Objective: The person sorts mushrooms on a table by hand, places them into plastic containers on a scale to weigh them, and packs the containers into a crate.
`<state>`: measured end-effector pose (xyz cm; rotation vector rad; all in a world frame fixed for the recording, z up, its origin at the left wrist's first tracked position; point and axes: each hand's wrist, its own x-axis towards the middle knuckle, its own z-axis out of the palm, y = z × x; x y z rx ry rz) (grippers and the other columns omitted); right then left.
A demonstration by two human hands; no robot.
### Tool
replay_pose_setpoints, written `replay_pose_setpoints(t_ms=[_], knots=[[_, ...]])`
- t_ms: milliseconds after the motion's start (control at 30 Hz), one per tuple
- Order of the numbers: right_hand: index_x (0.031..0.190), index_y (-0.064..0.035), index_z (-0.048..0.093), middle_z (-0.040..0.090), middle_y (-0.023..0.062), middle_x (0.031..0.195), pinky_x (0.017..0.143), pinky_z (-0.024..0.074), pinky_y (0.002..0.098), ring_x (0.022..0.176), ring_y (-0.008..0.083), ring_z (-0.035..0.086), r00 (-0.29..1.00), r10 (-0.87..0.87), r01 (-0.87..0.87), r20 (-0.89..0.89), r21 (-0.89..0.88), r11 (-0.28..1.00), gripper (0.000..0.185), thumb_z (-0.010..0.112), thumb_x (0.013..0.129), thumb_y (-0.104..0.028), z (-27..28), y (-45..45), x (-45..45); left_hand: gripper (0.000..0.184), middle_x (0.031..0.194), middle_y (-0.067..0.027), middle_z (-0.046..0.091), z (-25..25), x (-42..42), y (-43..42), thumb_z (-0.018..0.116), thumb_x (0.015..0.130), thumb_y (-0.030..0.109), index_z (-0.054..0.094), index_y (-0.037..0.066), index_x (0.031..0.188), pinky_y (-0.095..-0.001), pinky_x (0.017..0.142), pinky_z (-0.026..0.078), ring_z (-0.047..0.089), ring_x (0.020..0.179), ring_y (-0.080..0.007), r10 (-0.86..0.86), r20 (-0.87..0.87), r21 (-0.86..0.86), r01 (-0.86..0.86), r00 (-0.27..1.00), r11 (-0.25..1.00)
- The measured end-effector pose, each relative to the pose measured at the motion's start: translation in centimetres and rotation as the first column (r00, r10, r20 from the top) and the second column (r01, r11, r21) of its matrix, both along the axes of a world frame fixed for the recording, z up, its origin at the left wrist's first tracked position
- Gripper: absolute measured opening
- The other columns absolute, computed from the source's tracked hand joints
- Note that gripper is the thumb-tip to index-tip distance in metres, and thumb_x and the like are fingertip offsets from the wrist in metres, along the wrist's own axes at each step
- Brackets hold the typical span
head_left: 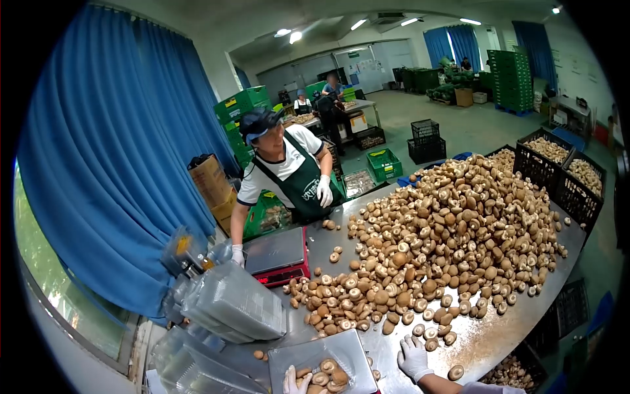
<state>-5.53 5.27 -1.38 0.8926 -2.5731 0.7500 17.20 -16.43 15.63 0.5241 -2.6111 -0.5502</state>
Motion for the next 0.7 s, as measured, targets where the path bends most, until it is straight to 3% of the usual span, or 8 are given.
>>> replay_pose_setpoints(t_ms=[133,267,333,367,467,533,700], knots=[[0.109,-0.0019,0.059,0.056,0.0185,0.118,0.092,0.0412,0.0439,0.11,0.0353,0.051,1.0,-0.003,0.003,0.024,0.009,1.0,0.037,0.057,0.076,-0.019,0.4,0.0,0.2,0.05,0.144,-0.0226,0.03,-1.0,0.5,-0.4,0.068,0.078,0.024,0.054,0.009,0.124,-0.0462,0.107,0.028,0.035,0.127,-0.0402,0.02,-0.085,0.058,-0.015,0.996,0.998],[0.108,-0.0022,0.059,0.056,0.0183,0.117,0.092,0.0413,0.0442,0.109,0.0357,0.051,1.0,0.006,-0.006,0.009,0.009,1.0,0.037,0.059,0.075,-0.019,0.5,0.0,-0.1,0.041,0.141,-0.023,0.035,0.5,0.7,-0.5,0.063,0.084,0.021,0.055,0.007,0.122,-0.0467,0.106,0.03,0.038,0.125,-0.0408,0.084,-0.033,0.033,-0.083,0.996,0.996],[0.106,-0.0025,0.059,0.056,0.0168,0.117,0.092,0.0412,0.0451,0.111,0.0367,0.05,0.999,0.001,0.0,0.048,-0.015,1.0,0.035,0.057,0.076,-0.02,0.5,0.0,0.0,0.038,0.14,-0.0241,0.036,-0.2,0.8,-1.3,0.06,0.086,0.019,0.055,0.006,0.122,-0.0469,0.105,0.031,0.038,0.124,-0.0409,0.129,-0.048,-0.044,-0.131,0.99,0.99],[0.106,-0.0029,0.059,0.056,0.017,0.117,0.091,0.0413,0.0448,0.111,0.0369,0.05,0.999,-0.002,0.003,0.038,-0.026,1.0,0.033,0.056,0.077,-0.018,0.4,0.0,0.1,0.036,0.136,-0.026,0.04,-0.6,0.6,-1.5,0.059,0.087,0.019,0.056,0.004,0.12,-0.0472,0.103,0.033,0.041,0.122,-0.0415,0.111,-0.14,-0.076,-0.123,0.984,0.989],[0.106,-0.0036,0.059,0.056,0.0166,0.117,0.091,0.0412,0.0438,0.11,0.0359,0.051,0.999,0.002,0.0,0.04,-0.031,1.0,0.031,0.055,0.077,-0.013,0.1,0.1,0.0,0.034,0.129,-0.0269,0.047,-1.4,0.1,-1.9,0.058,0.088,0.018,0.057,0.002,0.118,-0.0468,0.101,0.035,0.045,0.118,-0.0412,0.139,-0.078,-0.113,-0.148,0.987,0.983],[0.107,-0.0037,0.059,0.056,0.0166,0.117,0.091,0.0412,0.0436,0.11,0.0358,0.051,0.998,0.006,-0.004,0.056,-0.034,0.999,0.032,0.055,0.076,-0.012,0.1,0.3,-0.3,0.031,0.12,-0.0229,0.055,-1.8,-0.3,-1.4,0.054,0.089,0.016,0.059,0.003,0.116,-0.045,0.1,0.038,0.049,0.115,-0.0386,0.137,-0.077,-0.129,-0.146,0.988,0.981],[0.107,-0.0042,0.059,0.056,0.0164,0.118,0.091,0.0413,0.0434,0.11,0.036,0.051,0.999,-0.006,0.007,0.04,-0.025,1.0,0.033,0.054,0.076,-0.01,0.3,0.0,-0.2,0.03,0.117,-0.0215,0.056,-2.0,-0.4,-1.6,0.052,0.09,0.015,0.058,0.003,0.116,-0.0451,0.099,0.038,0.049,0.113,-0.0382,0.112,-0.144,-0.111,-0.128,0.983,0.986]])
